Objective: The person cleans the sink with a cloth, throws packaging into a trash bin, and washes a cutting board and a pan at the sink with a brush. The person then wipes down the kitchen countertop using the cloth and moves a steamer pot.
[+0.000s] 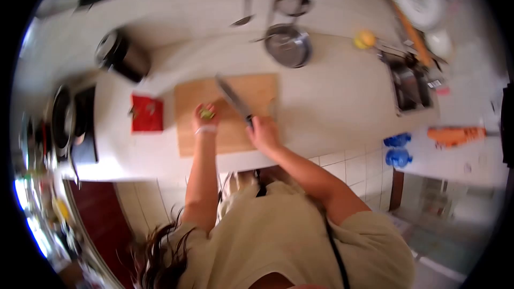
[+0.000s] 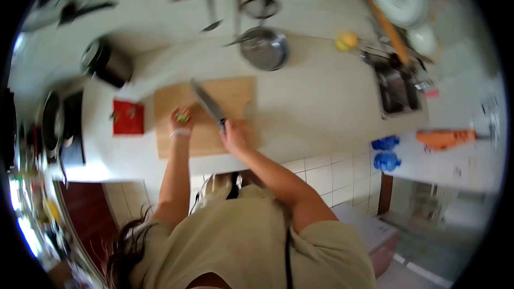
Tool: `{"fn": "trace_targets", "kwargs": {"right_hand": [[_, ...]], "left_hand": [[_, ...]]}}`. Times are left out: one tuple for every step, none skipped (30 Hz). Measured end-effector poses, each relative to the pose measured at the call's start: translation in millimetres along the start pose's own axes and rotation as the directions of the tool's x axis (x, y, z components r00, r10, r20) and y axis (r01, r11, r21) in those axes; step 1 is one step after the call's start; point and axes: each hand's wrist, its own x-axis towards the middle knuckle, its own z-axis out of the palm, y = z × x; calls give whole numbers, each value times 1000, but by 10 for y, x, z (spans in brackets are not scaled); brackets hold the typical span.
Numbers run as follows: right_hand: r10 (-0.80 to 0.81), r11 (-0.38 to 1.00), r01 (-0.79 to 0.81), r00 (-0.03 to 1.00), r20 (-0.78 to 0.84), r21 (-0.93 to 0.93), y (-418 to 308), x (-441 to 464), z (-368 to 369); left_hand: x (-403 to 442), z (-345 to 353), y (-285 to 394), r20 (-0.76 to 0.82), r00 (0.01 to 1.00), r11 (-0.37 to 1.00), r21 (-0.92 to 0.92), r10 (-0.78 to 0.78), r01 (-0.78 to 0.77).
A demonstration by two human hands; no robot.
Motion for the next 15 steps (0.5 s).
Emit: {"fn": "trace_targets", "kwargs": {"right_hand": [[-18,996,13,998,-55,-93,87,30,54],[-10,993,10,1000,2,-114,184,52,113],[1,992,8,998,69,-124,260,57,141],[-41,994,45,998,38,-104,298,24,86],[-87,993,88,996,13,-82,323,-20,36],[-70,993,68,997,-18,-99,355,-75,32],[-139,984,134,990,-36,-118,384,-123,42],[-214,969,205,976,-50,-135,426,-117,2],[-210,970,198,975,-74,-141,453,-83,-122],[-220,975,217,971,-95,-45,486,-90,-248],[-229,970,236,967,-116,52,480,-113,-459],[-227,962,243,965,-129,125,452,-51,-914],[-284,942,320,923,-258,105,464,11,-1424],[-339,916,394,861,-380,77,506,79,-1956],[-378,901,434,763,-524,-18,601,140,-2518]], "left_hand": [[-125,113,-24,14,1000,997,82,1,-2],[-209,168,-30,79,996,993,112,-33,24],[-146,129,-41,56,998,990,140,10,-18],[-339,330,-151,47,999,989,150,7,-14],[-352,325,-179,42,999,986,166,-23,15],[-337,326,-189,40,998,984,175,-47,39],[-361,357,-265,58,996,981,186,-71,60],[-398,411,-327,53,995,972,224,-87,73],[-421,442,-364,46,994,962,261,-95,80],[-446,459,-399,61,993,959,271,-102,82],[-475,470,-448,39,993,953,289,-109,93],[-497,469,-505,16,993,947,305,-113,103],[-523,461,-551,30,993,945,310,-115,100],[-551,454,-579,24,992,935,337,-125,110],[-588,433,-614,16,991,924,363,-132,117]]}}
